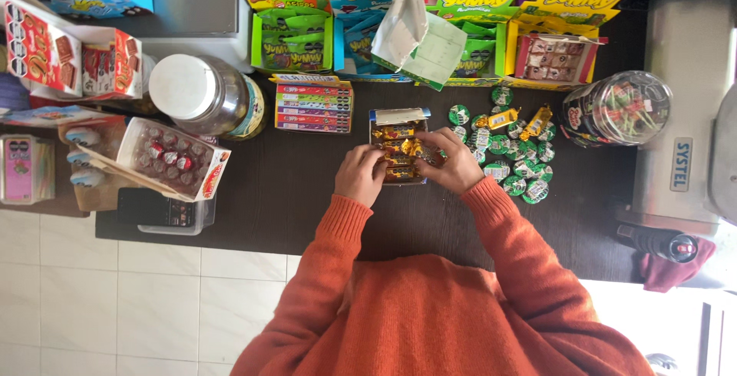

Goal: The person organizes candy on a counter, placing bars and round wrapped items into several open boxes and display containers.

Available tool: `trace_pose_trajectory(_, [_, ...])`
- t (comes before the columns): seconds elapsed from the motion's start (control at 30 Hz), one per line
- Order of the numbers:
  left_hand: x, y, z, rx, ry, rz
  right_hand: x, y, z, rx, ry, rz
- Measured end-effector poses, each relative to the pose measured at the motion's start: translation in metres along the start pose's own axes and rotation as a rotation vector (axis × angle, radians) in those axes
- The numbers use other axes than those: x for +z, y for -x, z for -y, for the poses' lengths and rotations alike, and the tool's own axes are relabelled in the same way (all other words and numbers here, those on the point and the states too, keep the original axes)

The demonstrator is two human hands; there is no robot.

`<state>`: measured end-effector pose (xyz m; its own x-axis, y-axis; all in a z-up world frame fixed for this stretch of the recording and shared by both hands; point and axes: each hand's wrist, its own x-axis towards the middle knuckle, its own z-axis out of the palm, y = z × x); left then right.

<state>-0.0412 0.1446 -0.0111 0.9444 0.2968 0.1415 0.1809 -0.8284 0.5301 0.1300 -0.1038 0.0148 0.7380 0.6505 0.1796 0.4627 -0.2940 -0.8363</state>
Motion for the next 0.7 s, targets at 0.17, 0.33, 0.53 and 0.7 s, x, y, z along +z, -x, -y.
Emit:
trace_pose_trajectory(0.17, [-0.001,0.016,0.022,-0.125,-0.103,0.019,0.009,-0.013,-0.006,0.03,-0.026,0.031])
trace_pose_trajectory(0.33, [-0.001,0.015,0.024,-0.17,-0.055,0.058,0.006,-0.021,0.024,0.309,-0.031,0.149])
trace_pose_trajectory(0.53, [-0.005,0.012,0.018,-0.219,0.035,0.125,0.04,-0.012,0.009,0.356,0.281,0.28])
trace_pose_trajectory(0.7, [-0.013,0.009,0.007,-0.214,-0.015,0.174,0.088,-0.002,-0.064,0.407,0.397,0.299])
